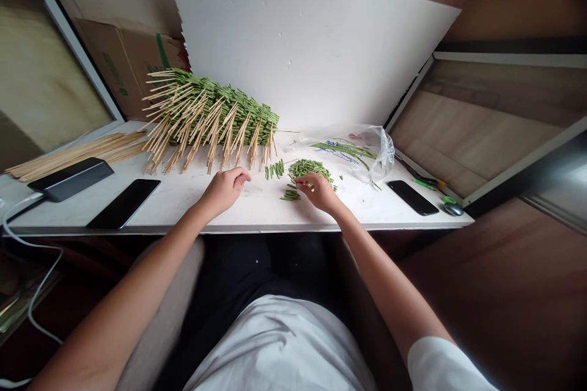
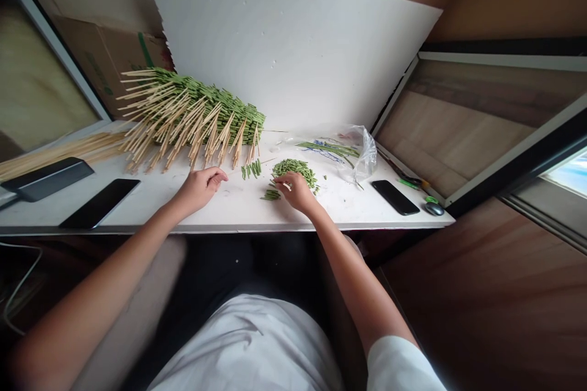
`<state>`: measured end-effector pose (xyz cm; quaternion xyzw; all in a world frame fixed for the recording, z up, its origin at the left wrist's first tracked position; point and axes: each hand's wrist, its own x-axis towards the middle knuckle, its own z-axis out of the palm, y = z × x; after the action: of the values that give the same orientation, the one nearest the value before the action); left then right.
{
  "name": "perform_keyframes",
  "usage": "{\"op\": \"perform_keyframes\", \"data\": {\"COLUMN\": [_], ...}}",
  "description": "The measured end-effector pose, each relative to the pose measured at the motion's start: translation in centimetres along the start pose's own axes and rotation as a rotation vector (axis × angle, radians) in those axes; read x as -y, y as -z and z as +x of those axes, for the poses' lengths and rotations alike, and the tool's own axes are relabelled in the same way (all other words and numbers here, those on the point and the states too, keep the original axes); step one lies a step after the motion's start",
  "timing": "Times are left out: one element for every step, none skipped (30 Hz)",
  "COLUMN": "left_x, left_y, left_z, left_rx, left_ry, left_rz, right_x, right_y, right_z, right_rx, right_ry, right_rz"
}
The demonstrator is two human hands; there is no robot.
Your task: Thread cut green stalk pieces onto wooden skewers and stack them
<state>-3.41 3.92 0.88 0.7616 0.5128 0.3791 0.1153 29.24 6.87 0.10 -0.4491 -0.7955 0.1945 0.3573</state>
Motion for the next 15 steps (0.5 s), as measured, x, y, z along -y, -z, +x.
{"op": "perform_keyframes", "data": {"left_x": [-0.1,-0.2,-0.4,-0.5,-0.7,-0.8,-1.0,-1.1,-1.2,-1.3,-1.5,-1.6,-1.7,-1.8,-2.0], "left_y": [0.1,0.3,0.4,0.5,0.6,0.6,0.6,0.7,0.6,0.6,0.6,0.6,0.6,0.6,0.6], "left_z": [0.0,0.0,0.0,0.0,0.0,0.0,0.0,0.0,0.0,-0.1,-0.1,-0.1,-0.2,-0.2,-0.2], "left_rx": [-0.004,-0.007,-0.012,-0.018,-0.022,-0.025,-0.026,-0.025,-0.023,-0.020,-0.018,-0.018,-0.017,-0.014,-0.012], "left_ry": [-0.002,-0.004,-0.005,-0.007,-0.010,-0.014,-0.018,-0.023,-0.027,-0.030,-0.032,-0.034,-0.035,-0.036,-0.037], "left_rz": [-0.010,-0.021,-0.033,-0.048,-0.065,-0.083,-0.100,-0.115,-0.128,-0.138,-0.147,-0.154,-0.159,-0.164,-0.167], "right_x": [0.1,0.2,0.4,0.6,0.8,1.0,1.3,1.6,1.8,2.0,2.1,2.2,2.3,2.3,2.3], "right_y": [0.3,0.6,0.8,1.0,1.2,1.3,1.4,1.5,1.6,1.6,1.7,1.8,1.8,1.9,2.0], "right_z": [0.1,0.2,0.2,0.3,0.3,0.3,0.3,0.4,0.4,0.4,0.5,0.6,0.6,0.6,0.7], "right_rx": [-0.016,-0.034,-0.053,-0.073,-0.094,-0.114,-0.134,-0.159,-0.188,-0.221,-0.253,-0.282,-0.307,-0.322,-0.329], "right_ry": [-0.042,-0.086,-0.127,-0.162,-0.190,-0.214,-0.234,-0.251,-0.265,-0.275,-0.283,-0.288,-0.293,-0.297,-0.298], "right_rz": [0.101,0.221,0.352,0.486,0.614,0.727,0.818,0.884,0.933,0.972,1.006,1.036,1.062,1.084,1.099]}}
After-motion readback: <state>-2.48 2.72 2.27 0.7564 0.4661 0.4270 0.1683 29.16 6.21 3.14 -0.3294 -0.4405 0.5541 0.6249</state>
